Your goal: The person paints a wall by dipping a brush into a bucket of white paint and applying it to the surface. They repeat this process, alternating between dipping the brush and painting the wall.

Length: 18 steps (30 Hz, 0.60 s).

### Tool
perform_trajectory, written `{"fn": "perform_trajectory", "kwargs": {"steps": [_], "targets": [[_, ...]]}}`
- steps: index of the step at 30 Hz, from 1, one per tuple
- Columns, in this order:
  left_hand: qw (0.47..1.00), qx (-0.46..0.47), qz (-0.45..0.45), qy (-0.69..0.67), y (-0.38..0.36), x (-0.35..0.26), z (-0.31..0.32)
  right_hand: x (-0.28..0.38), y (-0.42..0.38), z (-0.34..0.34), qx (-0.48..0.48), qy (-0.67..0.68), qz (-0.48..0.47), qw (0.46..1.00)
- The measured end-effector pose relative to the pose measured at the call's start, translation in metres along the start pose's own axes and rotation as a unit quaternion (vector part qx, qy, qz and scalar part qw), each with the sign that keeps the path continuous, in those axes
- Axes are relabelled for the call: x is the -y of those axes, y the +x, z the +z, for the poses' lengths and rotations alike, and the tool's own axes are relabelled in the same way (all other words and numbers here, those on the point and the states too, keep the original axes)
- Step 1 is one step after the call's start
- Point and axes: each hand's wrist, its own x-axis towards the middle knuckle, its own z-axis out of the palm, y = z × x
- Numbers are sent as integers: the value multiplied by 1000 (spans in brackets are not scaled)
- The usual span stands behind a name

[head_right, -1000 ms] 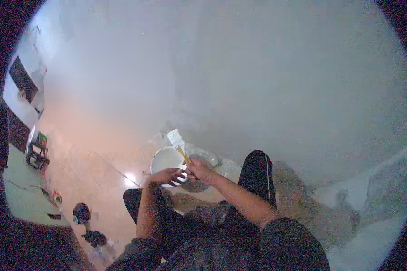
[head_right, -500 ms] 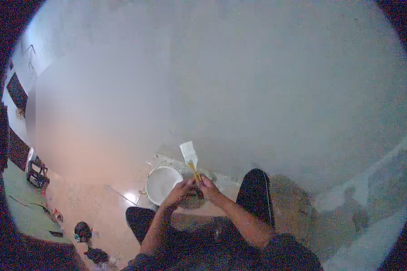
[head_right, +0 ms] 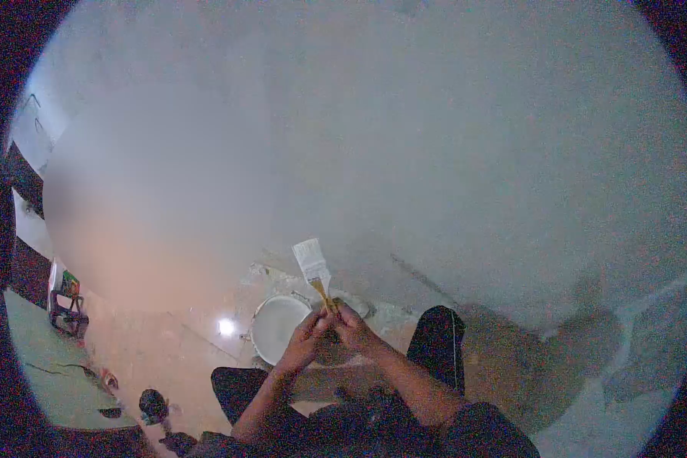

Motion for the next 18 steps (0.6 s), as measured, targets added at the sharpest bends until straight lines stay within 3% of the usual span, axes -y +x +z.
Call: {"fn": "perform_trajectory", "kwargs": {"steps": [2, 5, 7, 9, 11, 13, 14, 15, 18], "targets": [[1000, 18, -10, 2, 7, 6, -8, 1, 1, 7, -6, 32, -40, 999], [1000, -21, -2, -5, 0, 28, -4, -5, -9, 1, -19, -17, 11, 1000], [1000, 1, -11, 15, -5, 25, 0, -10, -16, -4, 16, 76, 29, 997], [989, 44, -98, 99, -5, 52, -4, -19, -21, -9, 36, 118, 19, 992], [984, 70, -85, 140, -13, 69, -2, -54, -32, -16, -16, 17, 36, 999], [964, 136, -178, 141, -16, 107, 0, -72, -65, 0, -66, 55, 93, 992], [975, 153, -75, 140, -20, 131, 2, -74, -71, 2, -117, 83, 116, 983], [933, 200, -99, 283, -30, 124, 7, -82, -89, 5, -115, 80, 126, 982], [801, 350, -203, 442, -46, 98, 29, -123, -134, 12, -171, -38, 217, 960]]}}
